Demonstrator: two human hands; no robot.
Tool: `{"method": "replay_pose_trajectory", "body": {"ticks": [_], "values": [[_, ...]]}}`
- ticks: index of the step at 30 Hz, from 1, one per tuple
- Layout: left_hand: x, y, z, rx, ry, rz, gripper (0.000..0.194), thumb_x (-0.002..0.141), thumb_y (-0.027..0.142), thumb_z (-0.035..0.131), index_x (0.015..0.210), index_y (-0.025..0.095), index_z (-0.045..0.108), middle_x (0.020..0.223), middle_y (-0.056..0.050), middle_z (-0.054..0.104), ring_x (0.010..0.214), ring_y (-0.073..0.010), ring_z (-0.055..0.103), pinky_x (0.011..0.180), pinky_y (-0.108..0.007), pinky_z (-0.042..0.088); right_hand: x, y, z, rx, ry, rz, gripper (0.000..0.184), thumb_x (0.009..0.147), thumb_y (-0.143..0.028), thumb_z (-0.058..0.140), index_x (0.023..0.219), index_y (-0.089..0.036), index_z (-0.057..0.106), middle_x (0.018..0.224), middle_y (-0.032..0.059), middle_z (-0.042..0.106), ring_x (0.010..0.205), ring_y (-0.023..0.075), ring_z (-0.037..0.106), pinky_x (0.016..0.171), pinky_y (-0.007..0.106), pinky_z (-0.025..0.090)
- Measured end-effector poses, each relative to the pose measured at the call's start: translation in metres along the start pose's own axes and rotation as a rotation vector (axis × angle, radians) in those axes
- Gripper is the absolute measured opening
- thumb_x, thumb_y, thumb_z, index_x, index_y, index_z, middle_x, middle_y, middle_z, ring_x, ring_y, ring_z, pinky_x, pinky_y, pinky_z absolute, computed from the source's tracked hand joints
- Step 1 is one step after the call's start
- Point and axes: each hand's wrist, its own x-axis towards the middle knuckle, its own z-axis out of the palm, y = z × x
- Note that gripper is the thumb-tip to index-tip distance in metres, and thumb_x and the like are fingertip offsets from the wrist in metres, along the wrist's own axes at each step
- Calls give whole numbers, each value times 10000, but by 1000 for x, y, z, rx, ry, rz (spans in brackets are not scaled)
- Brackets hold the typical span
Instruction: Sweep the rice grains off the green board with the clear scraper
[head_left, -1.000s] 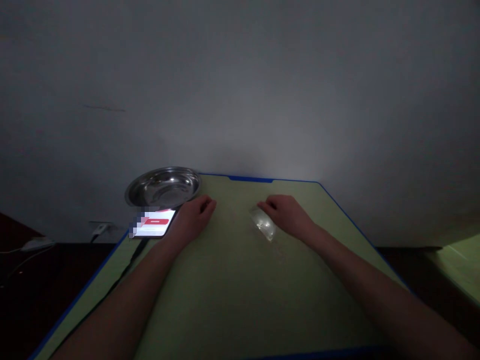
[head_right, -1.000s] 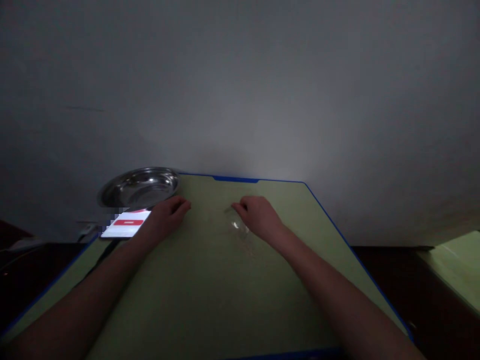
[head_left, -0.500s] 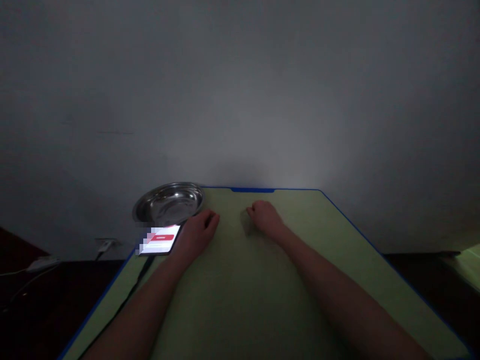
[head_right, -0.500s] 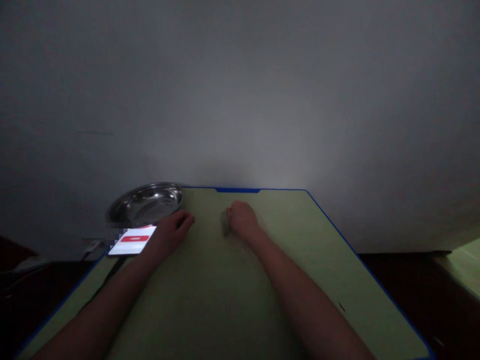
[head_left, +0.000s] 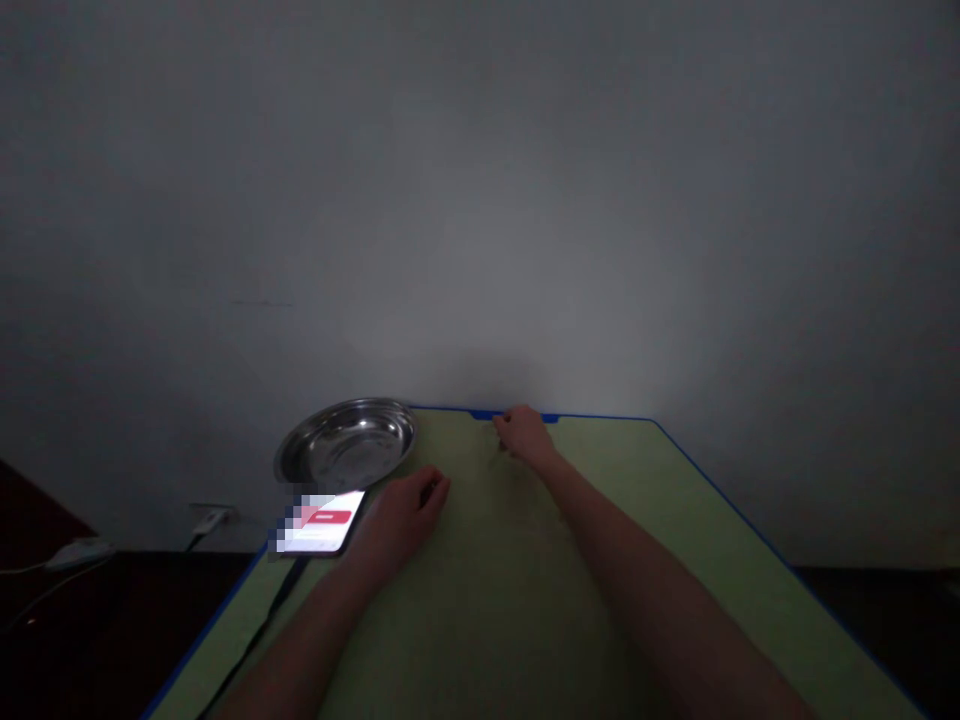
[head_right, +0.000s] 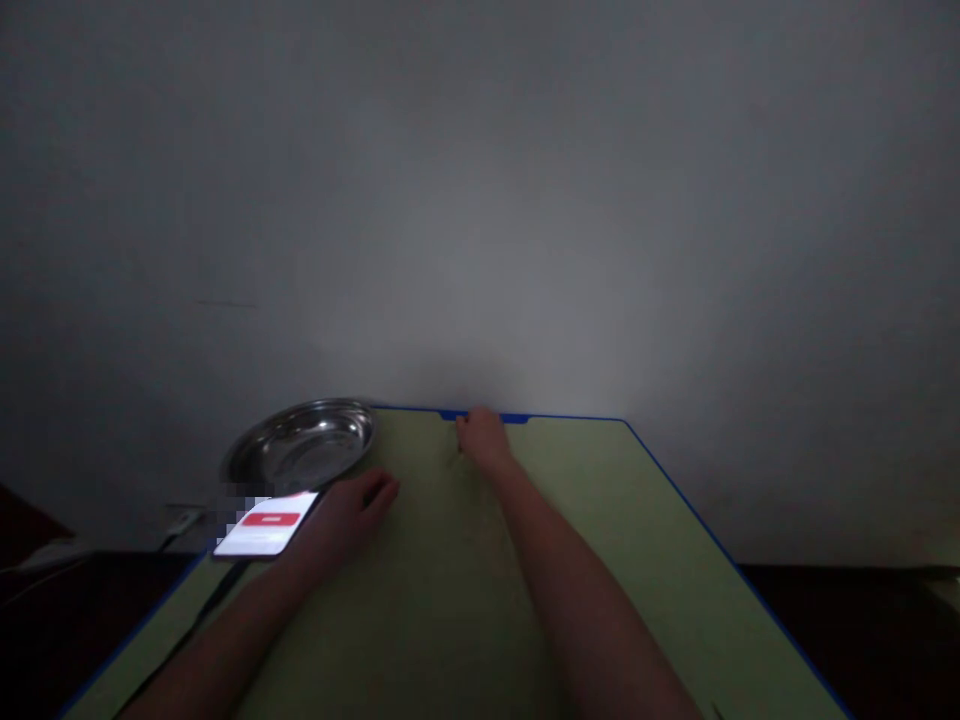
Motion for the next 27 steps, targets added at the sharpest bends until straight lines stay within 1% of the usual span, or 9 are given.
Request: {"method": "replay_pose_trajectory", "body": {"ticks": [3, 6, 12, 15, 17, 19, 21, 24, 27], "values": [[0, 0, 0, 8, -7, -17, 313, 888, 403, 379, 687, 211, 523, 639, 1, 595, 600, -170, 575, 557, -272, 336, 1, -15, 21, -10, 32, -7, 313, 914, -318, 567, 1185, -161, 561, 1175, 87, 591, 967, 215, 612, 805, 419, 519], [0, 2, 0, 32, -6, -12, 318, 884, 402, 386, 669, 205, 514, 642, -4, 589, 602, -171, 570, 558, -271, 333, -6, -3, 25, -43, 54, 18, 314, 914, -319, 567, 1185, -161, 562, 1180, 89, 589, 975, 218, 609, 811, 423, 516], [-1, 3, 3, 19, -6, 10, 297, 879, 365, 383, 674, 197, 518, 626, 0, 564, 593, -160, 555, 554, -266, 324, -28, 53, -4, -137, 70, 105, 310, 914, -317, 567, 1182, -161, 565, 1180, 91, 589, 974, 216, 609, 812, 418, 516], [-1, 3, 3, -2, 29, 29, 299, 881, 372, 384, 679, 196, 517, 628, 4, 559, 582, -153, 541, 556, -266, 323, -38, 61, -16, -153, 58, 102, 305, 915, -317, 565, 1180, -163, 566, 1175, 89, 592, 967, 213, 612, 808, 415, 518], [-1, 3, 3, -15, 61, 28, 299, 884, 375, 383, 688, 196, 520, 629, 5, 558, 579, -151, 533, 556, -266, 323, -44, 50, -17, -146, 43, 60, 299, 917, -317, 563, 1174, -165, 569, 1168, 86, 596, 959, 209, 614, 804, 412, 519], [0, 2, 2, -29, 97, 15, 285, 883, 372, 383, 717, 195, 532, 643, 5, 566, 593, -153, 537, 563, -267, 330, -53, 28, -12, -127, 22, -15, 292, 918, -320, 562, 1161, -159, 574, 1147, 82, 605, 941, 204, 619, 794, 407, 523], [1, 1, 1, -45, 147, 13, 270, 884, 364, 379, 746, 196, 537, 666, 4, 574, 624, -157, 547, 584, -268, 344, -66, -1, -2, -101, -1, -110, 268, 923, -325, 553, 1129, -158, 589, 1113, 74, 621, 917, 194, 626, 785, 397, 525], [3, -3, 1, -55, 218, 20, 267, 889, 362, 363, 752, 200, 525, 681, 8, 573, 649, -158, 548, 609, -268, 359, -90, -43, 18, -73, -33, -234, 238, 933, -347, 534, 1014, -145, 630, 989, 50, 664, 850, 173, 643, 773, 382, 522], [4, -6, 2, -66, 247, 20, 271, 892, 375, 360, 768, 203, 529, 692, 3, 588, 663, -169, 558, 622, -275, 366, -107, -63, 31, -67, -46, -295, 257, 957, -323, 484, 930, -141, 663, 897, 49, 695, 823, 165, 656, 778, 355, 512]]}}
